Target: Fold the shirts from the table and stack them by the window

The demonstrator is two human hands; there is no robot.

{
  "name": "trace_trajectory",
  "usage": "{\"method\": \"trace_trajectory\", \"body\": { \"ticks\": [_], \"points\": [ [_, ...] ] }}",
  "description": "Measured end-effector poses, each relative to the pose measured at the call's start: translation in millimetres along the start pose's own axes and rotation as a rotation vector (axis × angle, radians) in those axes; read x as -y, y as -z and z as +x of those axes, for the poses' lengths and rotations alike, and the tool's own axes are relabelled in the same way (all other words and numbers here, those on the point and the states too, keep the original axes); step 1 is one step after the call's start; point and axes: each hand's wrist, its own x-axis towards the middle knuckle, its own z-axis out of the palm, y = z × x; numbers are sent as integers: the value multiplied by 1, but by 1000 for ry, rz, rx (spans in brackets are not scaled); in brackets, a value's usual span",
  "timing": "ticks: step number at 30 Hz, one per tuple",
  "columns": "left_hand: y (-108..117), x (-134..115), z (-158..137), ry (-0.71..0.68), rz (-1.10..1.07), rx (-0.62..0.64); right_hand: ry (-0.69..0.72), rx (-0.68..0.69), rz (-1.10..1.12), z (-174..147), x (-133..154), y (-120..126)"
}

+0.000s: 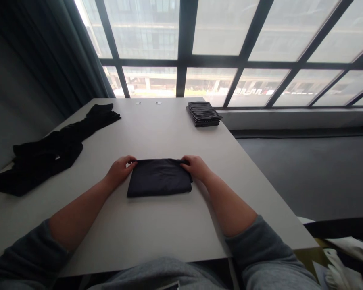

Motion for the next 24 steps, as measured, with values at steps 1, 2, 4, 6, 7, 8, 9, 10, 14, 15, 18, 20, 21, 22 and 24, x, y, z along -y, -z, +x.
{"method": "trace_trajectory", "body": {
  "ticks": [1,2,4,6,7,8,9,10,14,15,18,20,21,22,24],
  "points": [
    [-2,1,1,11,13,16,4,-6,-14,0,-2,-2],
    [-2,2,2,19,22,31,3,-12,-29,1,-4,-3],
    [0,0,5,4,43,39,-14,-19,-67,2,-3,-2],
    [4,-10,6,-61,83,27,-33,-44,-129,1,4,1],
    [4,-19,5,-102,112,29,-33,-67,-170,-1,10,3],
    [4,-30,4,-140,147,42,-28,-96,-211,-3,19,3],
    [1,-42,2,-171,185,65,-16,-125,-246,-6,29,2],
    [-4,-56,-1,-190,222,92,2,-145,-271,-10,40,-1],
    [-40,-99,-8,-192,340,179,51,-80,-300,-27,79,-31],
    [-48,-103,-8,-177,356,194,38,-37,-314,-30,84,-41],
    [-59,-102,-2,-157,369,230,-17,51,-349,-36,87,-63],
    [-57,-97,-1,-156,367,234,-30,60,-354,-36,83,-69],
    [-54,-97,-2,-156,373,222,-35,57,-353,-35,80,-68],
    [-52,-97,-6,-162,383,200,-41,56,-350,-34,76,-67],
    [-49,-104,-21,-209,403,143,-41,64,-333,-29,67,-61]
  ]
}}
